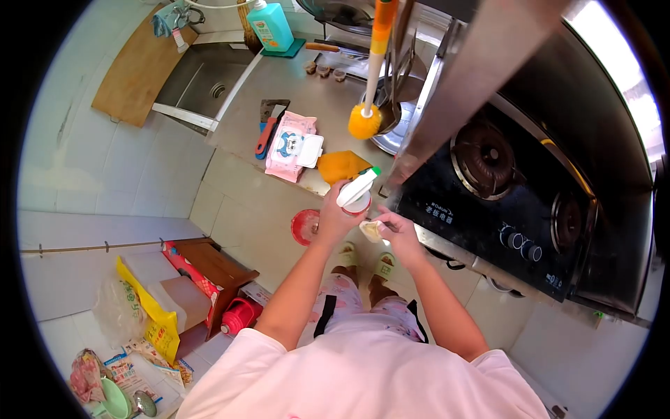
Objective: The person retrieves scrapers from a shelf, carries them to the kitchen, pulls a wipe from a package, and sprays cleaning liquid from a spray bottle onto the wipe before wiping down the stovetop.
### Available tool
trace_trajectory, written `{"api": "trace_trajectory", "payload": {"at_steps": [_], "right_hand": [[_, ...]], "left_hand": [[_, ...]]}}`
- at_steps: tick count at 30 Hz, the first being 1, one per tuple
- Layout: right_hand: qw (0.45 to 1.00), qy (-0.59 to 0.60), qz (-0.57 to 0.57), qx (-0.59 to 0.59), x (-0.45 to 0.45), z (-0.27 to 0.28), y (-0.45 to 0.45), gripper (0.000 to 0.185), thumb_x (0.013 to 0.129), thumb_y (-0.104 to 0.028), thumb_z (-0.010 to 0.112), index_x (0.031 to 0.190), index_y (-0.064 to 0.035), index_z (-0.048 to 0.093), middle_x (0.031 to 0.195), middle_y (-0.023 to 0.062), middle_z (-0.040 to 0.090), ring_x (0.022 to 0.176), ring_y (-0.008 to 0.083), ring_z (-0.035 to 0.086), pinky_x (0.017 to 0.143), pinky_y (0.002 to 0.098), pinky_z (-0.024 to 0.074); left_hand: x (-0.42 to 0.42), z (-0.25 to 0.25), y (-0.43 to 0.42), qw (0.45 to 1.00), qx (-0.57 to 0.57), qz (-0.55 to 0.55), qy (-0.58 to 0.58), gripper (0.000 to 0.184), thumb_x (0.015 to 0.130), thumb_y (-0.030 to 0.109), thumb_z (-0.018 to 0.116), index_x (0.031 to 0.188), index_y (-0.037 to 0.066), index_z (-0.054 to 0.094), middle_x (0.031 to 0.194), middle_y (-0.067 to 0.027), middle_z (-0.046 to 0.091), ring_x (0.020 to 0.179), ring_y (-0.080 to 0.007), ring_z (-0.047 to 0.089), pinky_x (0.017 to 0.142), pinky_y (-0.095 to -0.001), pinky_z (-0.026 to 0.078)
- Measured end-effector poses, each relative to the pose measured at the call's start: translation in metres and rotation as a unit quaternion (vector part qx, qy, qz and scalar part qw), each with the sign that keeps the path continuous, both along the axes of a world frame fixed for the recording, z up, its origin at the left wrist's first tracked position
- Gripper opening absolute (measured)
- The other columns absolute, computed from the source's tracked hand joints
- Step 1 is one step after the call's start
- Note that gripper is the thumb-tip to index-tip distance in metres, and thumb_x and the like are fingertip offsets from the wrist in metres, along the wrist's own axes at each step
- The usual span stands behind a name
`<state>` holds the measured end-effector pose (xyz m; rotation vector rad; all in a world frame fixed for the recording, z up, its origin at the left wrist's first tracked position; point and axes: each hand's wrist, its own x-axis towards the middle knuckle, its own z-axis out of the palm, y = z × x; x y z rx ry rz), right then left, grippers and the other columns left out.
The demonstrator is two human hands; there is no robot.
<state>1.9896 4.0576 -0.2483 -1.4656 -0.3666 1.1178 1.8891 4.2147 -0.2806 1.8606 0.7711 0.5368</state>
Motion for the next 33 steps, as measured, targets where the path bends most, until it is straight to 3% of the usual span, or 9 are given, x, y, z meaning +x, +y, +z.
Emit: {"api": "trace_trajectory", "payload": {"at_steps": [7,14,18,20,22,26,27,29,33], "right_hand": [[0.998,0.055,0.038,0.023,0.001,-0.003,0.058,0.017,0.090,0.001,0.054,0.103,-0.0018,0.065,0.157,0.0118,0.024,0.117,0.0135,0.053,0.096,0.0283,0.0422],[1.000,0.008,-0.005,0.030,-0.014,-0.021,0.120,0.016,0.091,-0.002,0.056,0.104,-0.0023,0.065,0.155,0.0101,0.029,0.118,0.0129,0.052,0.096,0.0296,0.0430],[0.999,0.035,-0.031,0.013,-0.024,-0.018,0.145,0.014,0.091,-0.002,0.056,0.102,-0.0037,0.065,0.155,0.0066,0.030,0.118,0.0133,0.052,0.097,0.0296,0.0422],[0.996,0.077,-0.047,0.021,-0.028,-0.013,0.150,0.017,0.088,0.002,0.056,0.101,-0.0033,0.066,0.156,0.0162,0.026,0.135,0.0167,0.039,0.104,0.0287,0.0348],[0.995,0.062,-0.077,0.002,-0.032,-0.019,0.146,0.016,0.088,0.001,0.056,0.100,-0.0033,0.066,0.156,0.0162,0.026,0.134,0.0172,0.039,0.104,0.0290,0.0349],[0.993,0.065,-0.096,-0.011,-0.043,-0.022,0.137,0.015,0.090,-0.002,0.056,0.101,-0.0037,0.066,0.156,0.0169,0.025,0.133,0.0181,0.041,0.105,0.0297,0.0351],[0.992,0.079,-0.100,-0.025,-0.047,-0.019,0.140,0.014,0.091,-0.003,0.056,0.101,-0.0036,0.066,0.154,0.0175,0.029,0.132,0.0186,0.043,0.103,0.0298,0.0365],[0.987,0.100,-0.107,-0.067,-0.057,-0.023,0.146,0.014,0.091,-0.003,0.057,0.101,-0.0038,0.066,0.153,0.0177,0.032,0.131,0.0190,0.043,0.103,0.0299,0.0373],[0.980,0.147,-0.111,-0.075,-0.095,-0.015,0.172,0.013,0.091,-0.003,0.057,0.101,-0.0012,0.065,0.145,0.0174,0.043,0.127,0.0215,0.047,0.101,0.0301,0.0391]], "left_hand": [[0.004,0.021,0.067,0.998,0.008,-0.065,-0.019,0.067,0.061,0.018,0.082,0.120,0.008,0.052,0.107,-0.0154,0.064,0.103,-0.0305,0.063,0.088,-0.0377,0.050],[0.002,0.027,0.147,0.978,0.094,-0.188,0.003,0.068,0.060,0.021,0.082,0.120,0.008,0.052,0.106,-0.0142,0.066,0.102,-0.0322,0.063,0.088,-0.0402,0.048],[-0.002,0.032,0.179,0.973,-0.020,-0.229,0.017,0.076,0.058,0.019,0.083,0.126,0.008,0.051,0.112,-0.0162,0.064,0.105,-0.0345,0.061,0.093,-0.0405,0.046],[-0.014,0.038,0.185,0.966,0.014,-0.249,0.066,0.082,0.062,0.015,0.083,0.135,0.009,0.047,0.118,-0.0178,0.062,0.103,-0.0341,0.063,0.092,-0.0394,0.048],[-0.035,0.037,0.193,0.973,-0.010,-0.227,0.048,0.074,0.068,0.010,0.078,0.135,0.008,0.047,0.120,-0.0178,0.062,0.097,-0.0331,0.064,0.089,-0.0381,0.050],[-0.077,0.025,0.239,0.972,0.015,0.185,0.142,0.045,0.077,0.010,0.070,0.120,0.013,0.059,0.110,-0.0143,0.062,0.094,-0.0299,0.062,0.082,-0.0378,0.049],[-0.076,0.020,0.247,0.972,0.016,0.186,0.142,0.045,0.077,0.010,0.070,0.120,0.013,0.059,0.110,-0.0143,0.062,0.094,-0.0299,0.062,0.082,-0.0378,0.049],[-0.075,0.005,0.259,0.913,0.333,0.162,0.170,0.037,0.076,0.009,0.070,0.112,0.015,0.062,0.114,-0.0118,0.057,0.109,-0.0304,0.055,0.088,-0.0416,0.045],[-0.073,-0.014,0.262,0.918,0.296,0.156,0.214,0.035,0.075,0.005,0.071,0.108,0.014,0.065,0.126,-0.0110,0.052,0.121,-0.0320,0.047,0.097,-0.0443,0.039]]}}
